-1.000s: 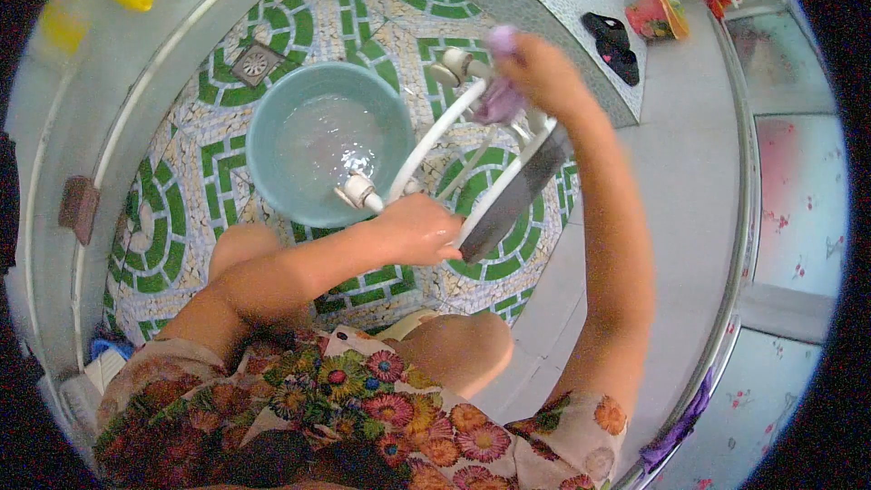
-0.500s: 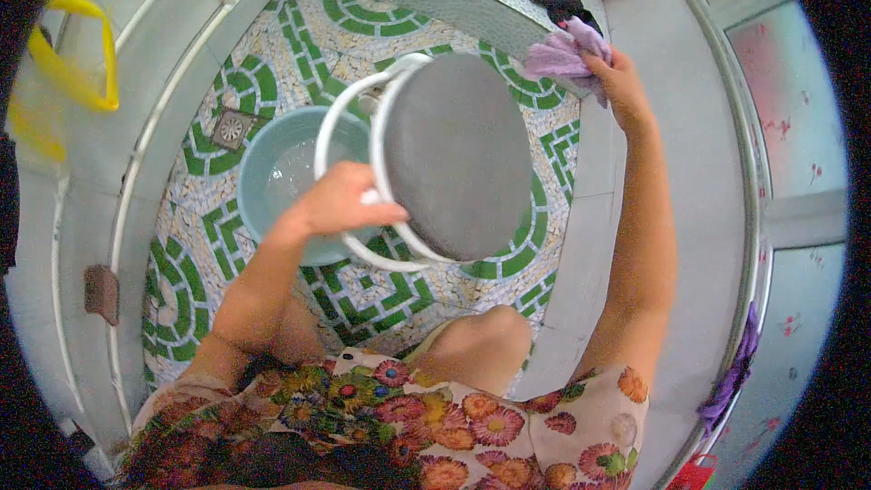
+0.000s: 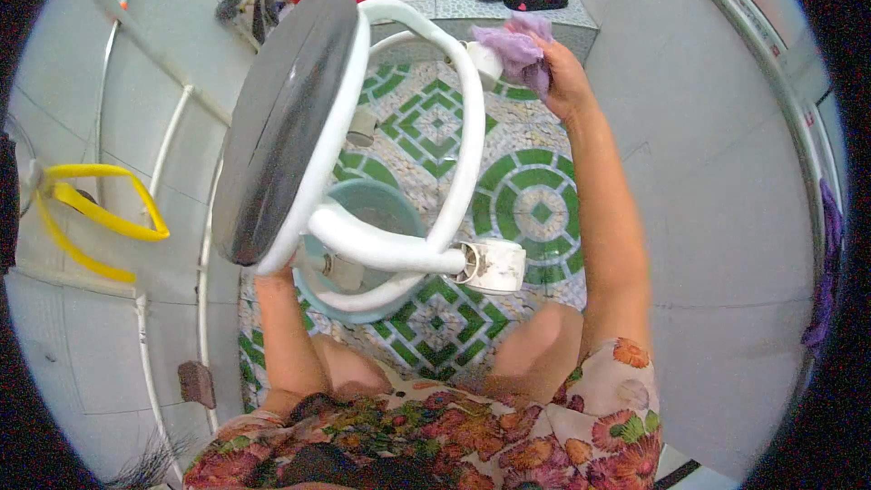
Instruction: The person wipes down the frame and cushion of a stool with a cloth, then rinses the cloth in a basin of water. The person then pours the dirty water into the floor drain, handles a yellow hose, and washes and wrings out the cloth.
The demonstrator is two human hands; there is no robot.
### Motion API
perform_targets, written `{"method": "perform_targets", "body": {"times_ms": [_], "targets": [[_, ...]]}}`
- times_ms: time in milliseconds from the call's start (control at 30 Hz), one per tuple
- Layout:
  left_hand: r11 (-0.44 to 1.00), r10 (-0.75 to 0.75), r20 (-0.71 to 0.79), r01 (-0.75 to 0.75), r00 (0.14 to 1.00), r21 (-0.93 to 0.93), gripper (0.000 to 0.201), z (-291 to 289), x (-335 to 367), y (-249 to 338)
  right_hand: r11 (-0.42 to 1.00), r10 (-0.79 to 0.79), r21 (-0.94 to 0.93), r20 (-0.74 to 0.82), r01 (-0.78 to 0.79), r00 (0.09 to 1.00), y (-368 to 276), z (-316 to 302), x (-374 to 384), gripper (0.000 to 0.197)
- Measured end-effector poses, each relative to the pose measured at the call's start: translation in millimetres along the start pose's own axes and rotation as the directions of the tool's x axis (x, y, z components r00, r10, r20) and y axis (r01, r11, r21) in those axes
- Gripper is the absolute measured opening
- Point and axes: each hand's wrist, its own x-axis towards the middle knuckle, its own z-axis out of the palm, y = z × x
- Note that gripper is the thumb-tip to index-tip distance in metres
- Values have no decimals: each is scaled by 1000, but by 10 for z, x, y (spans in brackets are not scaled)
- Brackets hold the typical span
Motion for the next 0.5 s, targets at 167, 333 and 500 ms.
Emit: {"method": "perform_targets", "body": {"times_ms": [167,333,500], "targets": [[1000,13,-42,-12,999,25,48,14,10,64,937,-321,-136,23,321,947,-386,733,237,31],[997,76,-18,-76,997,-25,58,38,-63,19,512,10,-775,436,370,900,-501,1627,231,38],[996,81,124,-76,989,-50,51,57,-130,101,475,52,-806,426,352,903,-451,1083,449,36]]}}
